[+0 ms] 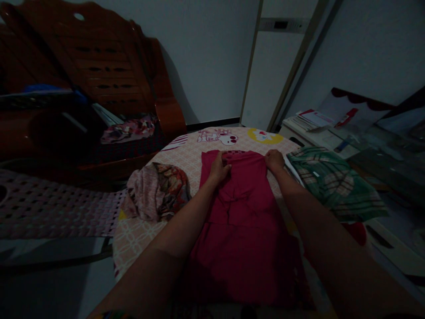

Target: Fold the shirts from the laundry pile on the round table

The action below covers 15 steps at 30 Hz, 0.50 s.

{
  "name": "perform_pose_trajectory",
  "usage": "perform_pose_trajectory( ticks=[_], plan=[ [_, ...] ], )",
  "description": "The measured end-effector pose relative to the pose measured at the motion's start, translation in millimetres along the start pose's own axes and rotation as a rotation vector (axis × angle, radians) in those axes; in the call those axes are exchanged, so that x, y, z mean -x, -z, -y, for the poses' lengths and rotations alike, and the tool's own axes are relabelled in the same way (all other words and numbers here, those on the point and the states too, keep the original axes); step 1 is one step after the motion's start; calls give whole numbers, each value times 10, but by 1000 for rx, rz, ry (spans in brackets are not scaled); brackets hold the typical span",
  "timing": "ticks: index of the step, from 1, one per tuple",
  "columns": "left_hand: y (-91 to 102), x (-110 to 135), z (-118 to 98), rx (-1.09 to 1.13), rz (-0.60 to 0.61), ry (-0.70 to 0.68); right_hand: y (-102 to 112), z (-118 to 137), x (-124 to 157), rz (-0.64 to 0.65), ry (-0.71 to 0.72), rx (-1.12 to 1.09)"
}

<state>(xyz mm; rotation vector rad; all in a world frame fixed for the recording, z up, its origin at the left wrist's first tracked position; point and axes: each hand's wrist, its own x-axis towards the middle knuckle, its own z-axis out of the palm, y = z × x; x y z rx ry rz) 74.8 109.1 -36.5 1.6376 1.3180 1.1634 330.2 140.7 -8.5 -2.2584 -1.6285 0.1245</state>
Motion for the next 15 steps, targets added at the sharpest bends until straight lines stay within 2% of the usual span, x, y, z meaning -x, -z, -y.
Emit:
perform_pose_trajectory(
  ticks=[7, 11, 13, 15],
  plan=[
    [26, 25, -16, -248, 24, -154, 116, -52, 55, -1, -14, 6],
    [35, 23, -24, -423, 109, -277, 239, -120, 283, 203, -7, 8],
    [36, 27, -21, -487, 159, -295, 277, -146, 430, 290, -1, -10],
    [34, 34, -8, -532, 183, -289, 290, -160, 559, 325, 57, 8]
  ],
)
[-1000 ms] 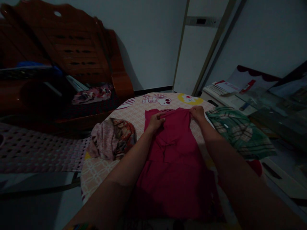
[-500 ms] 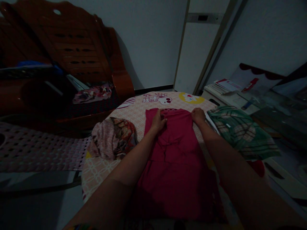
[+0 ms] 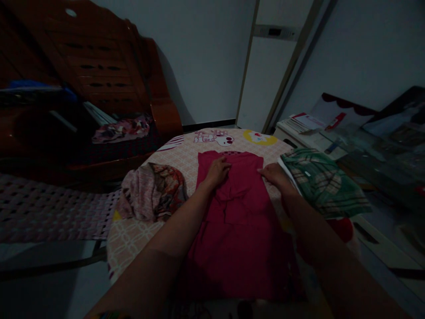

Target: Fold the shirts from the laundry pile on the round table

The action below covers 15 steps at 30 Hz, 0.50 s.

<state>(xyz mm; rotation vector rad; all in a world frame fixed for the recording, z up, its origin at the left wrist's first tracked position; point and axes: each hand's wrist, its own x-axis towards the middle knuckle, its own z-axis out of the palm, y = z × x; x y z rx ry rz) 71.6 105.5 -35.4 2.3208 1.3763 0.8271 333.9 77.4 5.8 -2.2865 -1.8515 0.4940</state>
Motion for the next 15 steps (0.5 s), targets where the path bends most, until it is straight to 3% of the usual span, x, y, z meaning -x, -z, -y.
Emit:
perform_pose_trajectory(
  ticks=[3, 10, 12, 15],
  plan=[
    [-23, 12, 26, -36, 9, 8, -61, 5, 109, -63, 89, 112],
    [-68, 11, 84, -89, 6, 4, -127, 146, 322, -283, 111, 248],
    [-77, 5, 91, -89, 4, 3, -140, 241, 467, -321, 218, 215],
    [-88, -6, 100, -83, -2, 2, -212, 356, 726, -219, 437, 82]
  ],
)
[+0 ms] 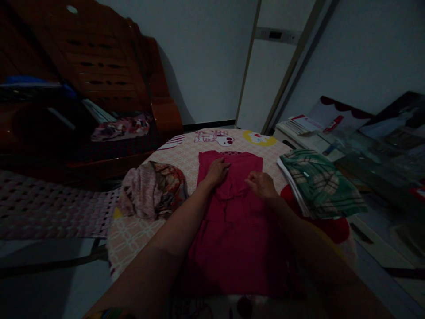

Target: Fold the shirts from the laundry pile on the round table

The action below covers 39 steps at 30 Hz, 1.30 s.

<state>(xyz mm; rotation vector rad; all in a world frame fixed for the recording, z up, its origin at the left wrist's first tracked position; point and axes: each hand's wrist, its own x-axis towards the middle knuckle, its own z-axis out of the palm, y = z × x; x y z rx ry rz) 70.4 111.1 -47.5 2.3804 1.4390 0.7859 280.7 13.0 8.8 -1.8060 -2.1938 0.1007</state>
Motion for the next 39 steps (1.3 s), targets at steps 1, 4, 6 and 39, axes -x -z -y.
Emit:
perform_pose_trajectory(
  ticks=[1, 4, 6, 39],
  plan=[
    [-3, -3, 2, -1, 0, -1, -18, 56, 74, 34, 62, -54],
    [-5, -5, 0, -11, 0, 1, -104, 159, 285, 70, 197, -101],
    [-1, -1, -9, -10, -6, 6, -171, 193, 388, 62, 244, -59],
    [151, -32, -79, 13, 130, 24, -273, 284, 512, 112, 197, -92]
  ],
)
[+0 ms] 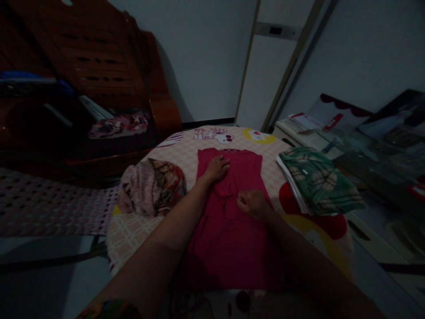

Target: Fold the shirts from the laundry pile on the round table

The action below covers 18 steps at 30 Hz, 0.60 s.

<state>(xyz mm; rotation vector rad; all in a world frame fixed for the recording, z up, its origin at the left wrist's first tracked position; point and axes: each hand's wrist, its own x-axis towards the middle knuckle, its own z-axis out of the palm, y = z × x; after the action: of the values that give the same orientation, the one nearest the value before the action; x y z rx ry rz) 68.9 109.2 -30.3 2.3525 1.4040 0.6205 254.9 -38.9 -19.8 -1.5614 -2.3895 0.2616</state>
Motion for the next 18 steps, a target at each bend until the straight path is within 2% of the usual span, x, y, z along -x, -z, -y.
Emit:
perform_pose_trajectory(
  ticks=[2, 4, 8, 10, 13, 15, 18],
  plan=[
    [39, -38, 48, 222, -40, 22, -12, -43, 4, -70, -12, -142],
    [92, -81, 94, 465, -133, 87, -12, -108, 0, -175, -60, -356],
    [222, -117, 125, 774, -321, 198, 9, -235, -45, -322, -280, -777],
    [297, -100, 94, 852, -371, 200, 14, -266, -71, -321, -332, -881],
    [465, -46, -15, 958, -394, 196, 8, -276, -99, -316, -320, -920],
    [639, 6, -138, 1007, -379, 167, 17, -282, -114, -293, -325, -940],
    [963, 125, -389, 1002, -358, 43, 101, -307, -128, -203, -354, -977]
  ],
)
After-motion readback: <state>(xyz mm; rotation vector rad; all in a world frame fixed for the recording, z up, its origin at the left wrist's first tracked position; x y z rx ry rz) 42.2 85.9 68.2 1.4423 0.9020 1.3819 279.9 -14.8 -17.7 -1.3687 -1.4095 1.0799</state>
